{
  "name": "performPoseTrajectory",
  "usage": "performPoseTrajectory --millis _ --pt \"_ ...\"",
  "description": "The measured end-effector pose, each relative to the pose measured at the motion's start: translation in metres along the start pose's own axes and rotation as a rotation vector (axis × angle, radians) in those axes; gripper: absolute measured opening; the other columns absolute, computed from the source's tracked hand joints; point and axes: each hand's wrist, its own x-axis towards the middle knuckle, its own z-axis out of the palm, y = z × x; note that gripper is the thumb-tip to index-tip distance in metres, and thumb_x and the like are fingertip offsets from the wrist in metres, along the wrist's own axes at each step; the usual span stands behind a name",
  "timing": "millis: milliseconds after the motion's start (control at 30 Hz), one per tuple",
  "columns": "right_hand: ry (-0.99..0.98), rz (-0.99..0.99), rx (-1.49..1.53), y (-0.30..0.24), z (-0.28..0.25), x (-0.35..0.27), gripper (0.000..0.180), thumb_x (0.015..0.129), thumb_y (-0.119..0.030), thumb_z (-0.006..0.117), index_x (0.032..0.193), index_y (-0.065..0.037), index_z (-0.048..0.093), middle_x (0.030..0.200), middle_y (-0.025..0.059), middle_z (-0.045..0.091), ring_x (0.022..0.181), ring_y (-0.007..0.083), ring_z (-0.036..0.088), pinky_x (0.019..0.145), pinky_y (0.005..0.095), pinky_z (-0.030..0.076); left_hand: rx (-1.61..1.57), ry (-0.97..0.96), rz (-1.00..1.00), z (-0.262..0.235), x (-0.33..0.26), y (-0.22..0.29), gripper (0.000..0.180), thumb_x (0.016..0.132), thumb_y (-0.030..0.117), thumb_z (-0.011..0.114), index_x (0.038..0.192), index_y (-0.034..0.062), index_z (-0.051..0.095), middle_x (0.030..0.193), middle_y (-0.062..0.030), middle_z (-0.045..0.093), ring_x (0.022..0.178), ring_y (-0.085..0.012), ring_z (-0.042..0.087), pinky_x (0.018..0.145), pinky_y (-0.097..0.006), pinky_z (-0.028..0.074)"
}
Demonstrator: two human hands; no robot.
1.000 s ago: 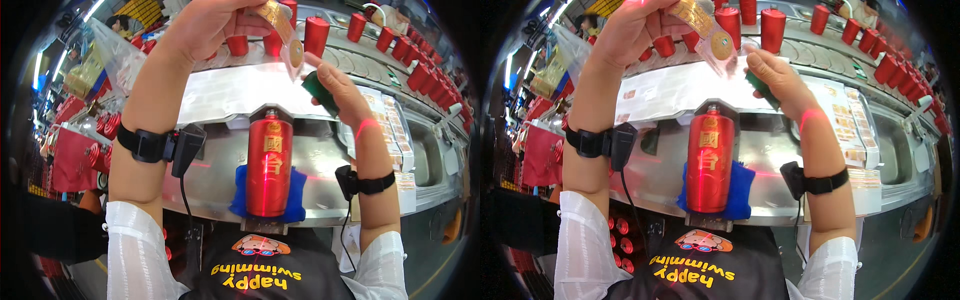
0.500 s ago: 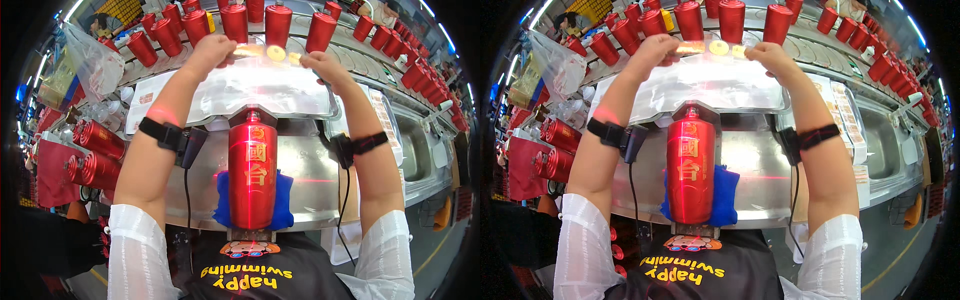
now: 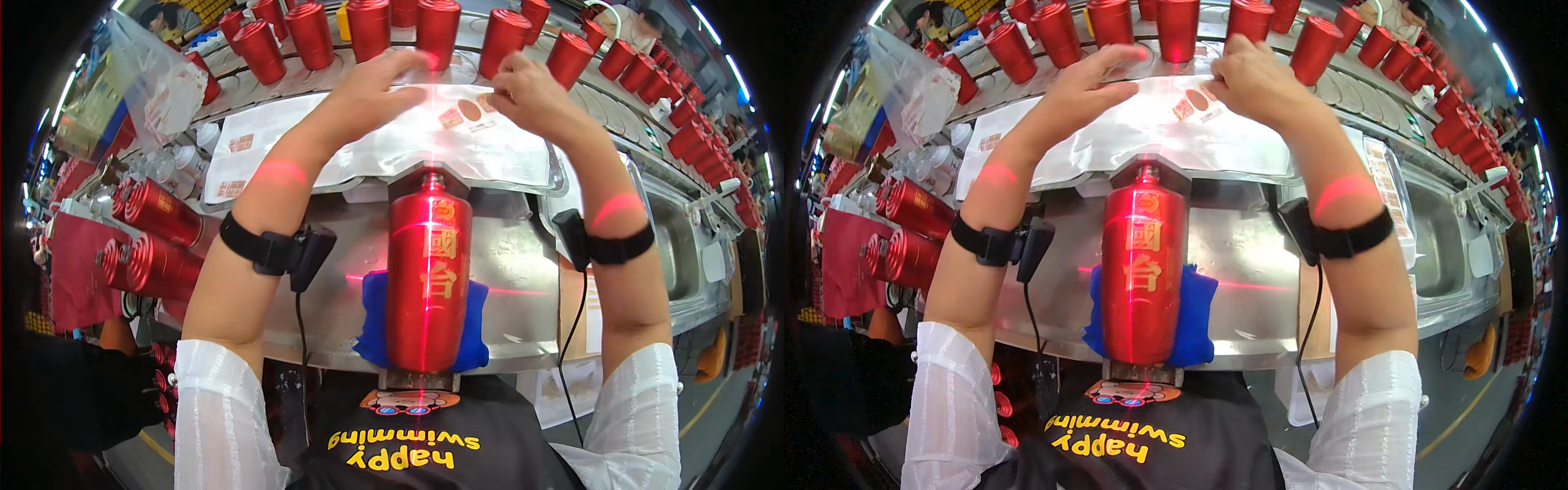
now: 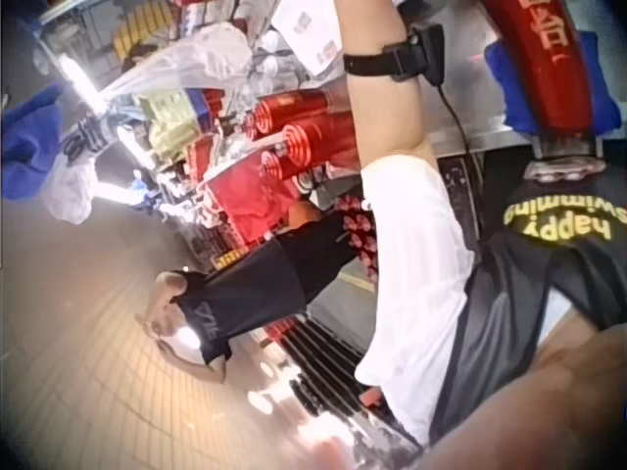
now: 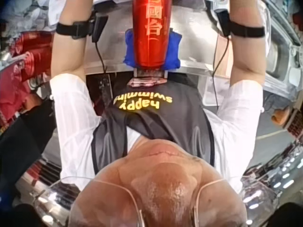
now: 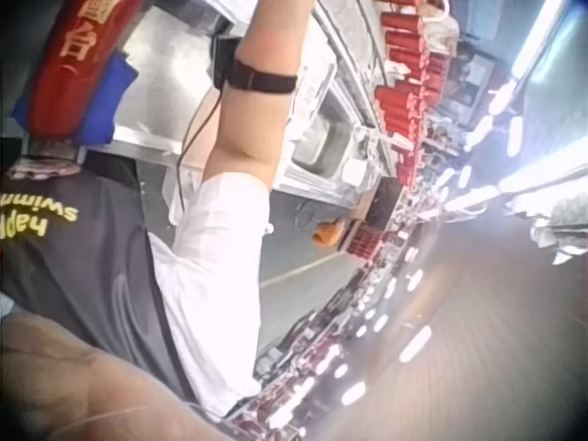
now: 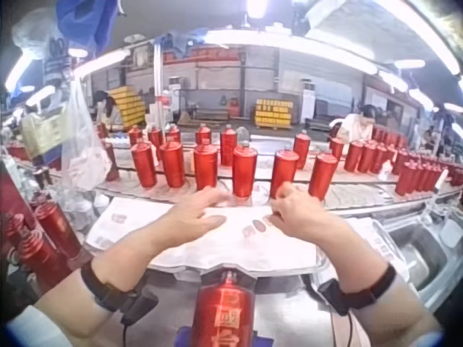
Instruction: Cleaning red metal liquor bottles with a sponge and applying adhesive labels on a factory assembly line.
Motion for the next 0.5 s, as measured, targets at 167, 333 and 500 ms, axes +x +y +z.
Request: performPoseTrajectory --millis 167,333,500 --pt "0.033 -0.224 0.267 -0.081 -0.117 -0.021 0.018 0.088 -0.015 0.061 0.08 0.001 0.059 0.098 0.0122 0.055 0.088 0.0255 0.054 0.076 0.0345 0.044 -0.467 -0.318 -0.09 -0.018 0.005 0.057 0.037 0.085 0.016 0.063 0.119 0.0037 0.057 0.112 -0.0048 0.061 0.104 -0.0134 0.056 0.095 -0.028 0.042" --pt "0.107 -0.256 0.444 -0.095 -0.119 -0.1 0.023 0.089 -0.015 0.063 0.076 0.001 0.054 0.111 0.0119 0.056 0.09 0.0152 0.052 0.077 0.0279 0.039 -0.66 -0.547 -0.302 -0.039 -0.059 0.108 0.018 0.088 0.016 0.063 0.1 0.003 0.064 0.094 -0.0009 0.064 0.083 -0.008 0.057 0.074 -0.025 0.047" --pt "0.03 0.048 0.927 -0.137 -0.087 -0.186 0.016 0.085 -0.009 0.065 0.075 0.001 0.058 0.105 0.015 0.056 0.092 0.0211 0.056 0.075 0.0299 0.043 -0.68 -0.599 -0.319 -0.022 -0.138 0.132 0.011 0.089 0.012 0.064 0.094 0.0015 0.062 0.08 0.0012 0.058 0.071 -0.0057 0.052 0.063 -0.022 0.043"
